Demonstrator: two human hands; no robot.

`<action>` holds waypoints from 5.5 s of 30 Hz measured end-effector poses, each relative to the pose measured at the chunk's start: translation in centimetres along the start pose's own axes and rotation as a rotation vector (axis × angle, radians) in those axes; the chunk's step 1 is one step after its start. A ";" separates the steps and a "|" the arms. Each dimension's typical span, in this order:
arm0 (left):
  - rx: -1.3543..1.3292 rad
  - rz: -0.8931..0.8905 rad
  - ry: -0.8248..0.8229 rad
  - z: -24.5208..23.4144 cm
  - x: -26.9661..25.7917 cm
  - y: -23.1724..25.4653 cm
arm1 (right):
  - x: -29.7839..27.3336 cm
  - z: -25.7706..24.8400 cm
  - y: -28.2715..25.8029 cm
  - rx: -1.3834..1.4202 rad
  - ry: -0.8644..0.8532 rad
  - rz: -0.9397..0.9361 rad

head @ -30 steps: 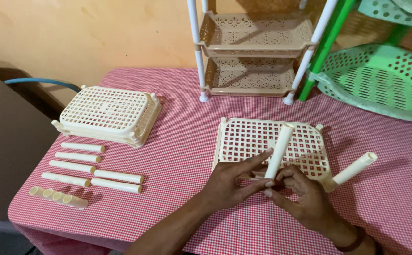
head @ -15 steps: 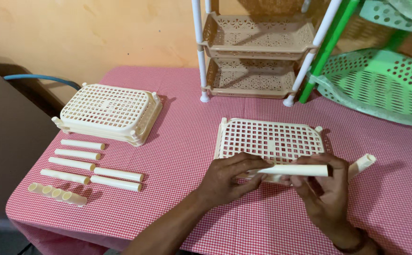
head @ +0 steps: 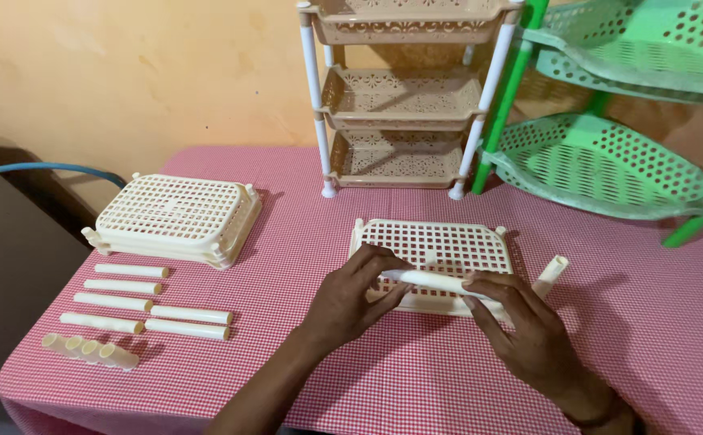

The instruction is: The person assembles a plastic storage rack by inserting white cylindrical poles into the corner sockets of a perforated tray. They repeatedly pick up poles, align them with the tray, and push them into place, occasionally adjusting the tray on the table.

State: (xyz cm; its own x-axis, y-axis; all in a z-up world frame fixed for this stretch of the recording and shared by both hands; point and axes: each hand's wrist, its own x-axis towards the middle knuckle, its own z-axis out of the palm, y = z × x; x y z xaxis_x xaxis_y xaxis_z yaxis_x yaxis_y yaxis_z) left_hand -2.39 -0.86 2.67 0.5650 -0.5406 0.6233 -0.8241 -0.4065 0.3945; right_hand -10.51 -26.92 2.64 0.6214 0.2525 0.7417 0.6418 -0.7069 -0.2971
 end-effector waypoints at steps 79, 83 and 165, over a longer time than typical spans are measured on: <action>0.748 -0.433 -0.558 -22.5 -12.2 -13.4 | 15.9 27.2 -13.6 0.287 -0.859 0.139; 0.789 -0.449 -0.600 -22.8 -12.0 -12.8 | 16.0 26.6 -13.9 0.272 -0.832 0.123; 0.633 -0.616 -0.610 -21.1 -12.1 -12.5 | 14.9 25.0 -15.1 0.219 -0.894 0.245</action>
State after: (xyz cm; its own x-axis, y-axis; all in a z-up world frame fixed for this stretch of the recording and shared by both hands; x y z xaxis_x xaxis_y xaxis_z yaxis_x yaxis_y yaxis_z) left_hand 0.19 26.33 4.47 0.9452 -0.3177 -0.0754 -0.3189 -0.9478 -0.0048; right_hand 0.33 4.08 3.16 0.8054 0.5894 -0.0636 0.4616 -0.6907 -0.5566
